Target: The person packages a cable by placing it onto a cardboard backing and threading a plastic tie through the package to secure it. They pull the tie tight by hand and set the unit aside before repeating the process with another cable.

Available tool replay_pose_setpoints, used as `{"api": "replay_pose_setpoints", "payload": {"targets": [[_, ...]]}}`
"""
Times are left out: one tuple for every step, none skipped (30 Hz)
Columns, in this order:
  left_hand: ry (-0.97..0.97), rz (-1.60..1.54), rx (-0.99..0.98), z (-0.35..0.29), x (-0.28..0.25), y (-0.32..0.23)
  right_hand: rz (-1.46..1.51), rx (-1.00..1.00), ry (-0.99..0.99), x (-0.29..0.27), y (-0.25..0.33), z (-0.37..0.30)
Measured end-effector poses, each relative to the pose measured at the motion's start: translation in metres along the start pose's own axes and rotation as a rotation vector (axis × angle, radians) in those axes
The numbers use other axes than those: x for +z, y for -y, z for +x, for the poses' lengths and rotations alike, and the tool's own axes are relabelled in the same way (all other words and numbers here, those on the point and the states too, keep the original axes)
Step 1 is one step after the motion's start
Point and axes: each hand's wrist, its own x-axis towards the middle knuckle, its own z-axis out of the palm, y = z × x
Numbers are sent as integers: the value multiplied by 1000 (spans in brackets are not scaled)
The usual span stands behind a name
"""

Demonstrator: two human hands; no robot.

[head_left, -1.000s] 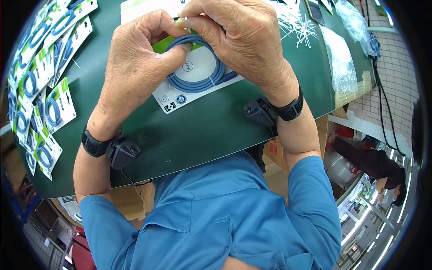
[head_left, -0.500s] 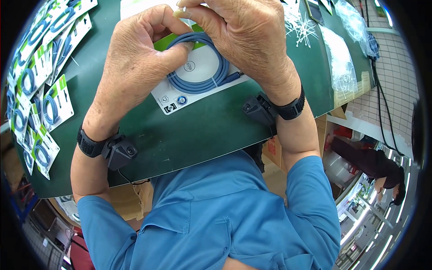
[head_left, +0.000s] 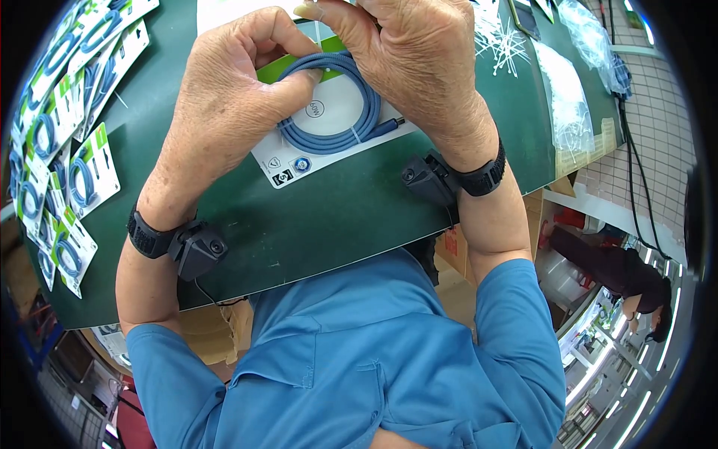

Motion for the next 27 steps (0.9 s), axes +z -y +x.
{"api": "replay_pose_setpoints", "payload": {"targets": [[-3,15,4,0,1,0,-1,1,1,0,0,0],[-2,14,4,1,1,1,-17,10,4,-1,1,-1],[10,11,-8,1,0,1,-33,19,8,-2,1,-1],[21,9,-20,1,0,1,-48,28,11,-2,2,-1],[33,7,-32,1,0,1,-49,29,11,-2,1,-2],[32,8,-33,1,0,2,-43,33,5,-1,1,-2],[31,4,-15,1,1,2,-37,37,-1,-1,0,-2],[30,0,2,1,1,3,-32,42,-7,0,0,-2],[29,-4,20,1,2,4,-32,42,-7,0,0,-3],[29,-4,20,1,2,5,-35,44,-6,1,0,-3],[28,-4,23,1,2,5,-39,46,-5,1,0,-3],[28,-5,27,1,2,5,-43,48,-4,1,0,-3],[27,-6,30,1,2,5,-43,48,-4,1,-1,-4],[28,-5,30,1,2,5,-41,52,-6,1,-1,-4],[31,-5,26,1,2,4,-39,56,-9,2,-1,-4],[34,-5,21,1,2,4,-37,61,-10,2,-1,-4],[37,-4,17,1,3,4,-38,61,-10,2,-1,-4],[38,-5,17,1,2,4,-38,68,-7,1,-1,-4],[44,-3,12,1,2,4,-39,75,-5,1,0,-4],[49,0,6,1,2,4,-39,83,-2,1,0,-4],[54,2,0,1,1,4,-39,83,-2,1,1,-4],[53,2,0,1,1,5,-47,86,-1,1,1,-4],[45,9,6,1,2,5,-56,90,-1,1,2,-4],[37,16,13,1,2,5,-64,94,0,1,2,-4],[28,22,19,1,2,5,-63,94,0,1,2,-4],[29,22,19,1,2,5,-61,97,-3,2,2,-4],[35,22,18,1,2,6,-59,100,-7,2,2,-5]]}}
